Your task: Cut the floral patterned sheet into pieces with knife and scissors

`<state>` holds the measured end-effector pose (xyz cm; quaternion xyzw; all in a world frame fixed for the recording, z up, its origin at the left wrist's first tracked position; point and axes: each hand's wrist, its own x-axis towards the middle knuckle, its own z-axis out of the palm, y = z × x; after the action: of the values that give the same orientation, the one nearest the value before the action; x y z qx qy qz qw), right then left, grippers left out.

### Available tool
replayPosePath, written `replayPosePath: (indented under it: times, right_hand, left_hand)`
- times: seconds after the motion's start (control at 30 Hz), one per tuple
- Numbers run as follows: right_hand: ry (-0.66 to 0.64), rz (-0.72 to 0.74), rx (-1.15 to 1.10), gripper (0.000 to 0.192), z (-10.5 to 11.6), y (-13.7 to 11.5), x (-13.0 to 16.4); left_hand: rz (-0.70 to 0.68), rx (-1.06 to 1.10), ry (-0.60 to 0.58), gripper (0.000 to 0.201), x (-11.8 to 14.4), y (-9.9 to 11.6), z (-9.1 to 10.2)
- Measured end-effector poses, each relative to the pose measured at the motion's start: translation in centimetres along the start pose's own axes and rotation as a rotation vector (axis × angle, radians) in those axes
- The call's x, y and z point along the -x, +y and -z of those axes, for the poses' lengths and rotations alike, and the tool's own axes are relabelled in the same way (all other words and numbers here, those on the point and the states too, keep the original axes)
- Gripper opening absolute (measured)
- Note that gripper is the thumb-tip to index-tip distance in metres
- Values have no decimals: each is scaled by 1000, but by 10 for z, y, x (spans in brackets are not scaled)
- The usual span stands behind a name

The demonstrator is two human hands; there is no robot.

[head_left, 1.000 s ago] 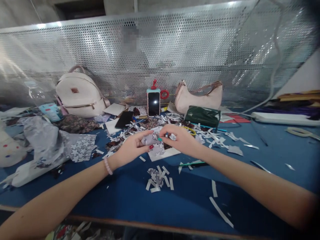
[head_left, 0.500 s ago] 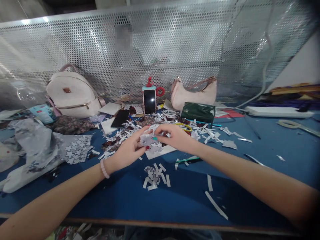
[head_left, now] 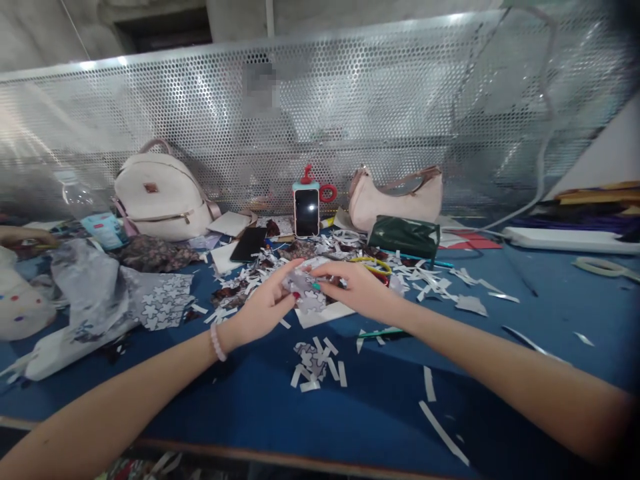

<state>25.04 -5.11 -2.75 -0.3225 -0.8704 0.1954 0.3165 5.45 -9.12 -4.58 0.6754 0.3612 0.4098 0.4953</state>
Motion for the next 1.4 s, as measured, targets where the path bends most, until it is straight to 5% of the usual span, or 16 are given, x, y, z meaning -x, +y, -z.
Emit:
replayPosePath:
  times: [0.17,0.33,0.43,0.93,1.4]
  right_hand:
    - [50,138,63,35,-3,1,3]
    - [39,312,132,12,-5,-3,6]
    - [11,279,113,3,-5,-5,6]
    - [-123,47,-16,16,-3,-16,6]
    - [-73,-53,-44,16,-3,-12,4]
  left_hand:
    - [-68,37,-12,67,1,-4,-2]
    - [-92,63,-8,76,4,-2,-9]
    - [-112,64,-9,74,5,-2,-12]
    - [-41,155,7,82,8,-4,-18]
    - [-64,70,43,80,7,-4,-14]
